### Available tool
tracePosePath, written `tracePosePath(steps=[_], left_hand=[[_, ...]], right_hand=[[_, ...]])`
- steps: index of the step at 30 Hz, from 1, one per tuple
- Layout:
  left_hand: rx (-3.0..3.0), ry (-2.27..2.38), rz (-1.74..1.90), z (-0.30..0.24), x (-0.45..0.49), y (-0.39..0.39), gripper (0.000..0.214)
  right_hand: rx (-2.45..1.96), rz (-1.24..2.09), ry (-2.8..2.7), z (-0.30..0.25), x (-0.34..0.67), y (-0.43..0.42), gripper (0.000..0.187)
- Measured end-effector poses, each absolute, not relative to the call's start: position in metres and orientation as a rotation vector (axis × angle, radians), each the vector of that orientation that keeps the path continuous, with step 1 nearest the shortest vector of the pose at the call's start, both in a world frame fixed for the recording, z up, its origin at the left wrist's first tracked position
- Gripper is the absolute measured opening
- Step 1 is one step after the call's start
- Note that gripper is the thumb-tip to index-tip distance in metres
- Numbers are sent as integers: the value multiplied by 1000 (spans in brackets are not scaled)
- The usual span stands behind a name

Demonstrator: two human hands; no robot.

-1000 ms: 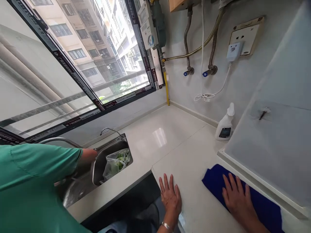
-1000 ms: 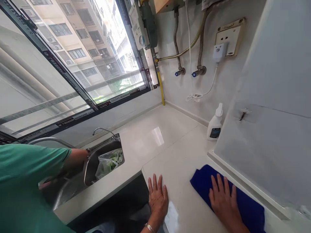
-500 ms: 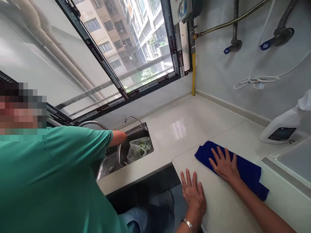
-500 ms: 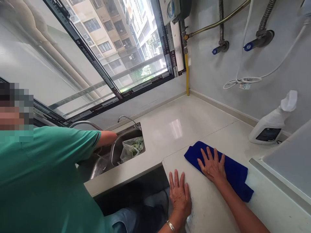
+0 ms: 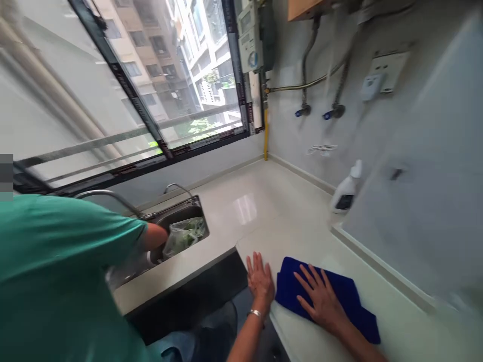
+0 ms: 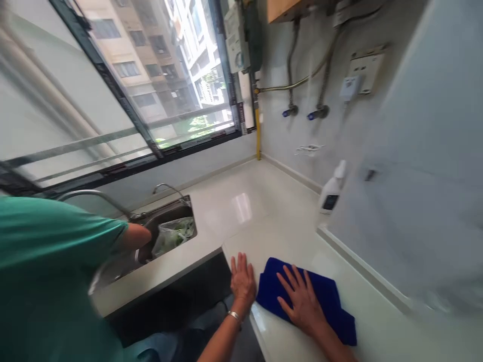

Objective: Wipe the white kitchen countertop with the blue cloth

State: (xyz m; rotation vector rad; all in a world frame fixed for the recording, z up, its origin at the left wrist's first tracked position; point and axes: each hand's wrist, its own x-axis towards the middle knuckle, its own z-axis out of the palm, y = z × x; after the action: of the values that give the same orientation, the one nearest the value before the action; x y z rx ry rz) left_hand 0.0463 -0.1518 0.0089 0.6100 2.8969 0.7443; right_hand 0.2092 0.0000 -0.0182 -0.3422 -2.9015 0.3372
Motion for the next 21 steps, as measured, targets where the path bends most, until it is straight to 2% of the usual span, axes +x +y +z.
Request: tracePosePath(steps=[5,9,15,21], left_hand=[[602,2892,869,16,38,-148,62],[643,2872,888,17,30,-143,66],[633,2854,833,27,28,-135,76],[696,2861,796,32,27,-128,69]], right_hand=[[-454,506,-2986,8,292,-20,70],[-695,508,-2918,12,358,-36,70],[-1165,341,-2693,-7,466,-66,67],[-1550,66,-2494,-25,575,-93,64]])
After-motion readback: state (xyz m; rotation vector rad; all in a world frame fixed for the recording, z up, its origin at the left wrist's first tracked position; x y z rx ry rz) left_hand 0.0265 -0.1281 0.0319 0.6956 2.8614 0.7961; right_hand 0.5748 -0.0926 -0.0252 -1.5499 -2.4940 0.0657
